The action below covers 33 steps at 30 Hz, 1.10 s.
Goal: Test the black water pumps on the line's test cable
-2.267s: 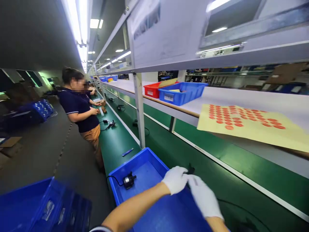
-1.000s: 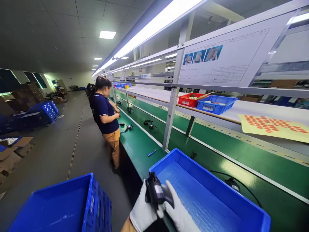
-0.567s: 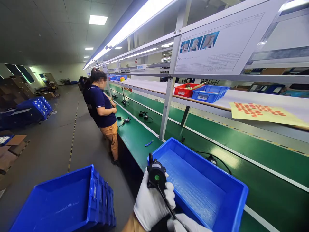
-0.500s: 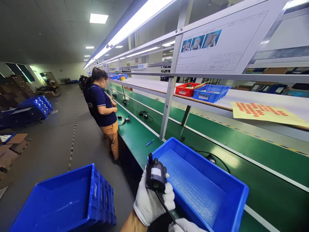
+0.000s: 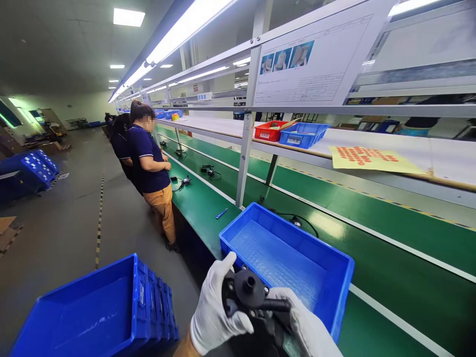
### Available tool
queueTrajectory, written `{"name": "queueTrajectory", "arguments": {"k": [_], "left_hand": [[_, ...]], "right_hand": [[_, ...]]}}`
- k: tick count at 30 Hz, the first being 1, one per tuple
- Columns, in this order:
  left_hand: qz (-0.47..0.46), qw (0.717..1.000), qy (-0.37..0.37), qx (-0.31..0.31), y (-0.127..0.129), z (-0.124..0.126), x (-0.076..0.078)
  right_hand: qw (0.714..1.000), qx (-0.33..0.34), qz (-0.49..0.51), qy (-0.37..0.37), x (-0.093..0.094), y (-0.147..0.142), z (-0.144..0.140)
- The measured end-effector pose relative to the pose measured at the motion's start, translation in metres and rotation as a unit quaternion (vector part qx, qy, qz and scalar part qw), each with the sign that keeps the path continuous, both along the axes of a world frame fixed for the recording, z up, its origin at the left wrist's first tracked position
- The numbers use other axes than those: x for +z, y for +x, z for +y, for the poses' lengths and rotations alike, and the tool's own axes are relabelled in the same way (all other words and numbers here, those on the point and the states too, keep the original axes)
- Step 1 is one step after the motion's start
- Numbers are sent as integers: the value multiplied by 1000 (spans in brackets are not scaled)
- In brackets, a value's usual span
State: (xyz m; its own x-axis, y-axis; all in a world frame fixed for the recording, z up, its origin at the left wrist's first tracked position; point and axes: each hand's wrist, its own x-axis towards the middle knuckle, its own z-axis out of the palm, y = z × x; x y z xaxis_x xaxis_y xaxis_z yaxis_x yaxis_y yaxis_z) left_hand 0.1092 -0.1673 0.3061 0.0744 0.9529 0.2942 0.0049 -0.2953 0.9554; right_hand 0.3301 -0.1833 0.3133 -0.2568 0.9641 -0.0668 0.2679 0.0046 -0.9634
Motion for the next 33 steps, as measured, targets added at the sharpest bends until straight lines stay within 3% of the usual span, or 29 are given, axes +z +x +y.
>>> {"name": "queueTrajectory", "arguments": {"k": [2, 5, 16, 23, 33], "left_hand": [[119, 985, 113, 44, 3, -3, -6], [161, 971, 165, 68, 7, -3, -13], [126, 988, 82, 30, 8, 1, -16], [142, 981, 131, 35, 11, 2, -18], [174, 976, 124, 41, 14, -1, -6]], "right_hand": [[1000, 12, 19, 4, 6, -2, 2], [999, 15, 39, 13, 11, -3, 3], [1000, 7, 14, -2, 12, 0, 2], [997, -8, 60, -46, 4, 2, -3], [999, -30, 11, 2, 30, -4, 1]]}}
